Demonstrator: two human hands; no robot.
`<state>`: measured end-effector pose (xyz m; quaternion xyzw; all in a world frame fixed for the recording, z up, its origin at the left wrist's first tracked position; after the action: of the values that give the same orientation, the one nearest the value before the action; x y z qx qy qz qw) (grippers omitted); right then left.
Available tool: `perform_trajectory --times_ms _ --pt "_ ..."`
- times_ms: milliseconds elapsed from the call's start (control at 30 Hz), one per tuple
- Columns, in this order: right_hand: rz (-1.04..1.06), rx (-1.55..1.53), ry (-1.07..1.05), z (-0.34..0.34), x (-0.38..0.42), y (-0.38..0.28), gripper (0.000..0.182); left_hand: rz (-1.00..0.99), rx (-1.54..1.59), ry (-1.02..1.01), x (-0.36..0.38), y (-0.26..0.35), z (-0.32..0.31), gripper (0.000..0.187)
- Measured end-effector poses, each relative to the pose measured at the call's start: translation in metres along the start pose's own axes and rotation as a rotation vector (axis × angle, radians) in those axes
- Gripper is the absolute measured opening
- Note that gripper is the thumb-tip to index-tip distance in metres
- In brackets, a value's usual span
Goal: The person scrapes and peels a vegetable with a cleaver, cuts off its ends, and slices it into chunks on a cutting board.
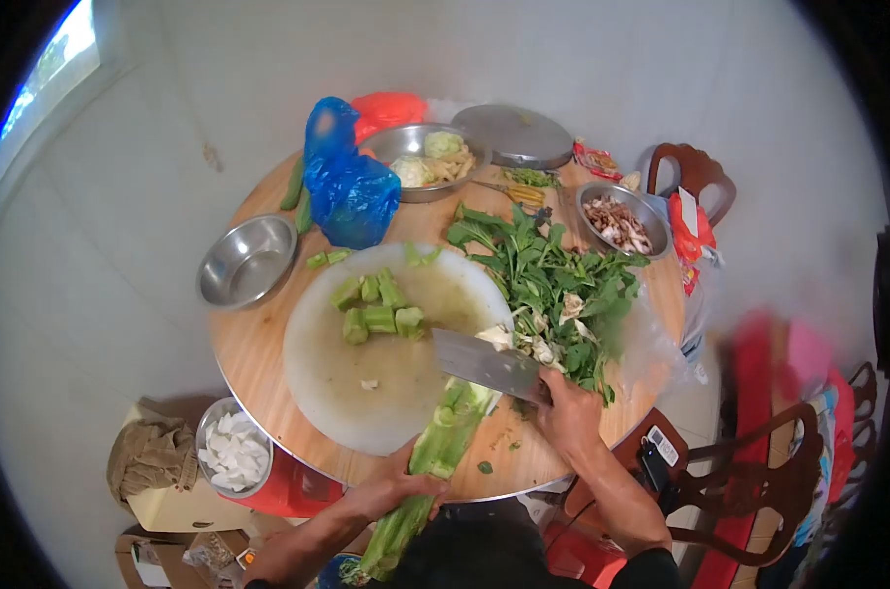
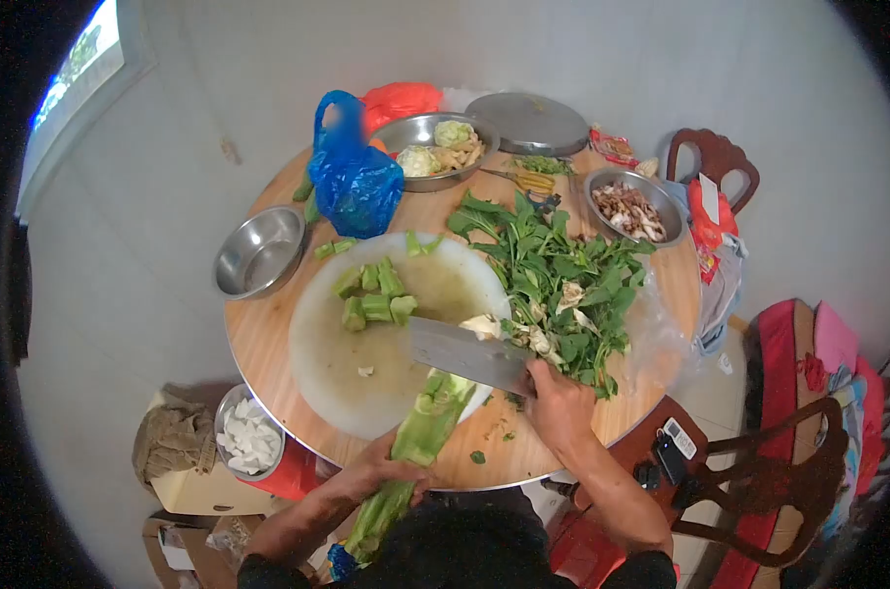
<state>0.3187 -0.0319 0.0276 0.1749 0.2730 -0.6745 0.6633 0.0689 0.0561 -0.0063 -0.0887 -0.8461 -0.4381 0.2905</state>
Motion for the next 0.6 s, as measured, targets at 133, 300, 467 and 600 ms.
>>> perform_trajectory --times_ms 133,300,467,600 --pt "-0.039 -0.014 0.021 0.006 0.014 0.006 0.041 0.058 -0.027 -0.033 0.007 0.006 -0.004 0.080" --pt "-0.060 0.106 -0.036 0.012 0.023 0.010 0.045 0.160 0.113 -0.164 -0.001 -0.007 -0.004 0.075" --pt "-0.083 0.105 0.020 0.020 0.012 -0.014 0.040 0.103 -0.017 -0.122 -0.004 0.007 -0.012 0.066" --pt "-0.079 0.069 0.035 0.022 0.016 -0.012 0.031 0.059 -0.051 -0.066 -0.002 0.012 -0.016 0.072"
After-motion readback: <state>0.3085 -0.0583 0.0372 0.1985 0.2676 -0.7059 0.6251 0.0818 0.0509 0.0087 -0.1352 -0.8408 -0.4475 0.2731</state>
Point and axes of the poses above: each hand's wrist, its own x-axis away from the middle knuckle, its own z-axis out of the back of the hand, y = z × x, the point moved 5 cm from there along -x, towards the middle knuckle, and after that the axes turned 15 degrees about z, right-handed, at the moved point
